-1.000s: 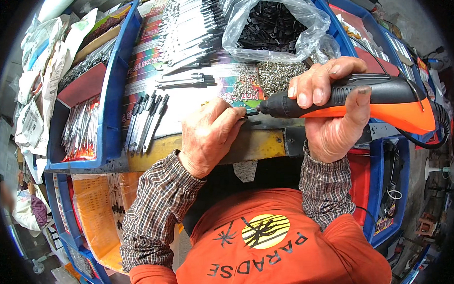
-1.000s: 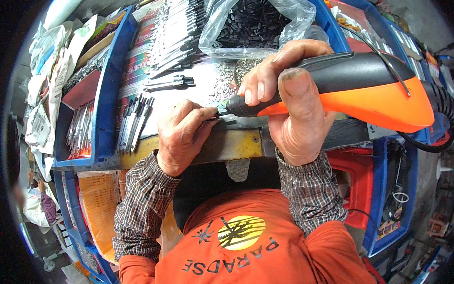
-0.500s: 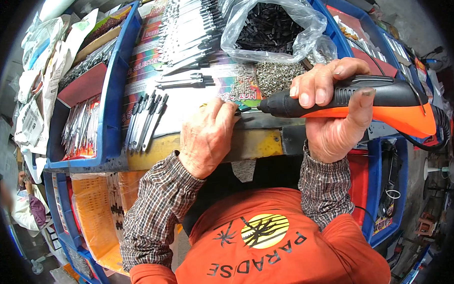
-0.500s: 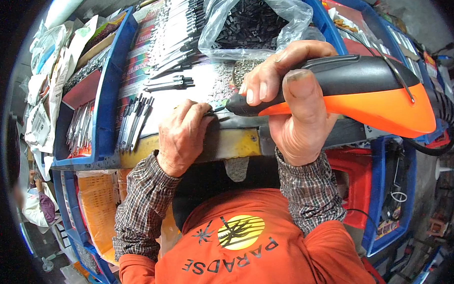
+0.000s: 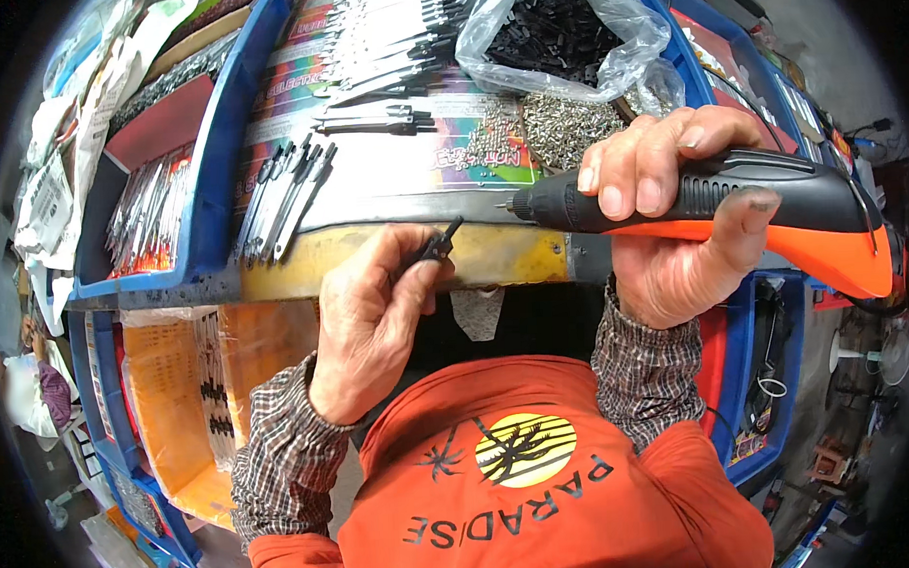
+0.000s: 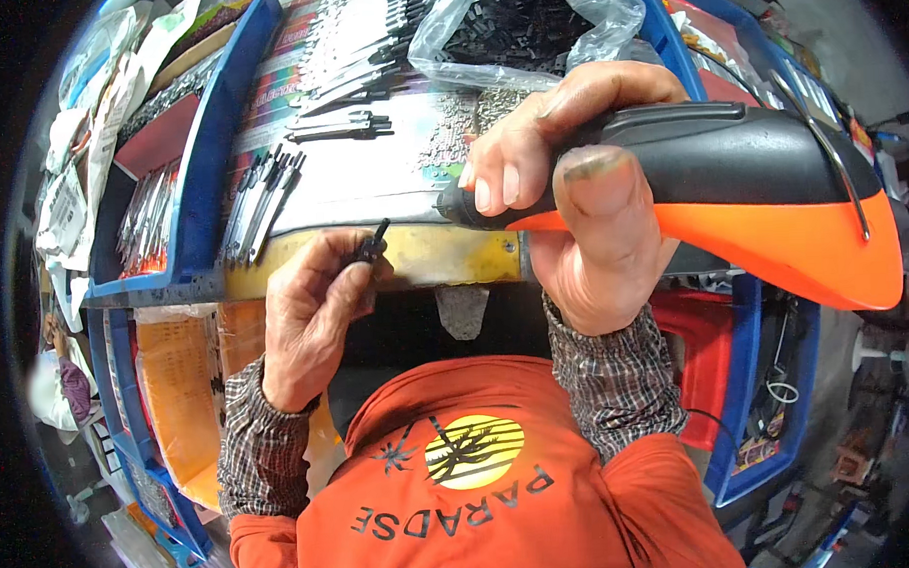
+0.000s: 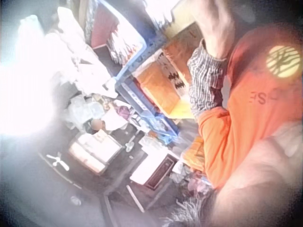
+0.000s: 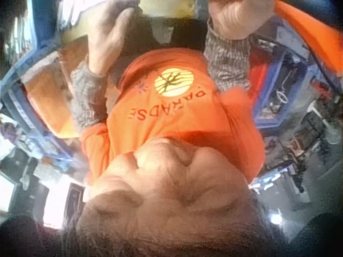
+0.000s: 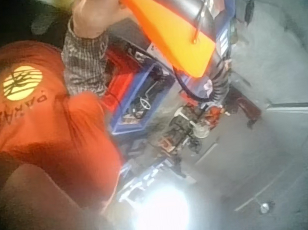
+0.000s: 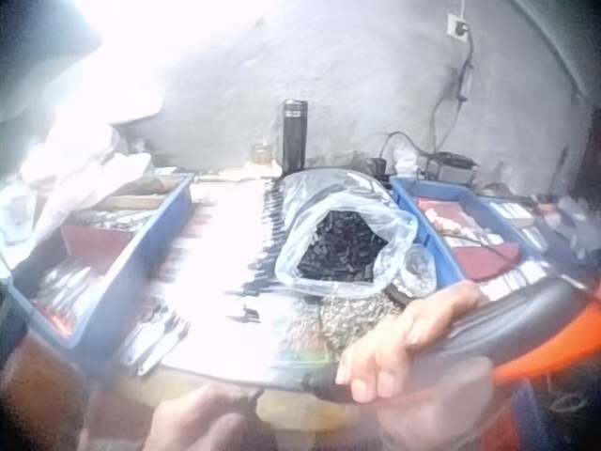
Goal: The recorder uses a power screwdriver to assemble small metal and plastic components and then lines a basket with newspaper.
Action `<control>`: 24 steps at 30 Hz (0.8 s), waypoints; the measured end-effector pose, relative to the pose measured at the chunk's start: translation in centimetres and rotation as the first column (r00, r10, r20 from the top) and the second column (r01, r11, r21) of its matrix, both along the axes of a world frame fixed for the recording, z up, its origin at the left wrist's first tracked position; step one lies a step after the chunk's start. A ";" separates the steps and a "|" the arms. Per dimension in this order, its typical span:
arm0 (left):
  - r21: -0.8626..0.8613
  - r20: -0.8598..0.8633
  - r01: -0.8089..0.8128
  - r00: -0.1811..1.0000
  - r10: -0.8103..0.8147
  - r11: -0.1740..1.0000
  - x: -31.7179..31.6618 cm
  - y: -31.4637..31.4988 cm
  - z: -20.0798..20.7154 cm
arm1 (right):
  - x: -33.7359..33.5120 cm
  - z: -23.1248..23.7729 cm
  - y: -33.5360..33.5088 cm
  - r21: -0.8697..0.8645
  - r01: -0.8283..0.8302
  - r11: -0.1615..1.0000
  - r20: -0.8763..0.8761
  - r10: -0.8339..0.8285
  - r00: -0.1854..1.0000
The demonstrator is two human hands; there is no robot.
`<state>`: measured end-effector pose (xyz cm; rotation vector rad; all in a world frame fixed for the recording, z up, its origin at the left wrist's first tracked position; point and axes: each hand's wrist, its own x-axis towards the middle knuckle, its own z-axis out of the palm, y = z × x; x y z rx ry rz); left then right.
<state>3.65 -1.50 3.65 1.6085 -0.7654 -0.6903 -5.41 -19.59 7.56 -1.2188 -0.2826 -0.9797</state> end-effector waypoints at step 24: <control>-0.143 -0.792 -0.344 0.602 0.101 0.928 -3.3 2.7 -3.0 | 1.0 -0.4 3.7 -0.128 -0.159 0.979 -0.164 0.137 0.977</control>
